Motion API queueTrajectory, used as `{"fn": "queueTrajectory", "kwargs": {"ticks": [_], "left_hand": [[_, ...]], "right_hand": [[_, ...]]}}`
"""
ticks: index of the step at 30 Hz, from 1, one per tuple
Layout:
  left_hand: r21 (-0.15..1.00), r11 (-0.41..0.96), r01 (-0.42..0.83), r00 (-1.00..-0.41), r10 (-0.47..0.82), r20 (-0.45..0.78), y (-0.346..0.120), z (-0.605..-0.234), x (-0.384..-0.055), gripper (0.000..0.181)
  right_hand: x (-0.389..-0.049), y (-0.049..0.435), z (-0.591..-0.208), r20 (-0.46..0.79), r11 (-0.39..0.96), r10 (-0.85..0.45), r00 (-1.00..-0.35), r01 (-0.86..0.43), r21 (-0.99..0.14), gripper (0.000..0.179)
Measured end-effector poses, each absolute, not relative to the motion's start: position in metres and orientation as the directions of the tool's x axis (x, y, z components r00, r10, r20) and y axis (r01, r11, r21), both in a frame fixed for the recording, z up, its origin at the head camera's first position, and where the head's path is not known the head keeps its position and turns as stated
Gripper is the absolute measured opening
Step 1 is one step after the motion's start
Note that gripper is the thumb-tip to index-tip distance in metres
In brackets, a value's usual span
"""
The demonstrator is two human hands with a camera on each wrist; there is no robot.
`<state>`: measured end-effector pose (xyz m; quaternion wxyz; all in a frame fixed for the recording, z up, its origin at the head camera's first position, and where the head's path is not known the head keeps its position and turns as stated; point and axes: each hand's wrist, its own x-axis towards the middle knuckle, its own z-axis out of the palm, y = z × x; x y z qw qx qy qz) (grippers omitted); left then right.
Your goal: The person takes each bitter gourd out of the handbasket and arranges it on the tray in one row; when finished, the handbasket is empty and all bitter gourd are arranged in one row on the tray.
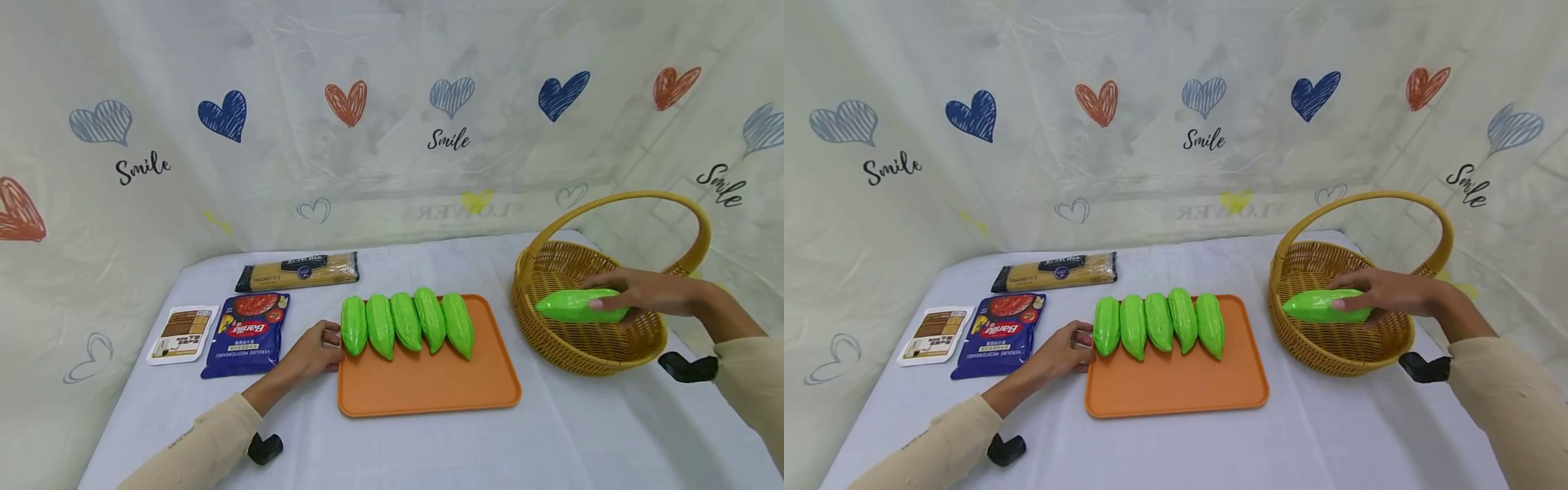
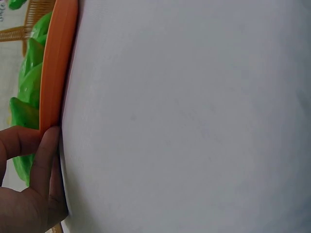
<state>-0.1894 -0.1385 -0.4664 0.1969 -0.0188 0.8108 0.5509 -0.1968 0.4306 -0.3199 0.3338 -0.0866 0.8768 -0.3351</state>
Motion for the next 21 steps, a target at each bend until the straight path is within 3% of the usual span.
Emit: {"fn": "queueTrajectory", "kwargs": {"ticks": [9, 21], "left_hand": [[0.891, 0.382, -0.247, -0.923, 0.188, -0.337, -0.139, -0.467, -0.190, 0.058], [0.884, 0.394, -0.251, -0.920, 0.186, -0.344, -0.139, -0.467, -0.190, 0.057]], "right_hand": [[-0.192, 0.424, -0.313, -0.523, 0.771, -0.388, -0.759, 0.044, -0.636, 0.053], [-0.192, 0.395, -0.313, -0.428, 0.739, -0.424, -0.798, -0.031, -0.673, 0.040]]}}
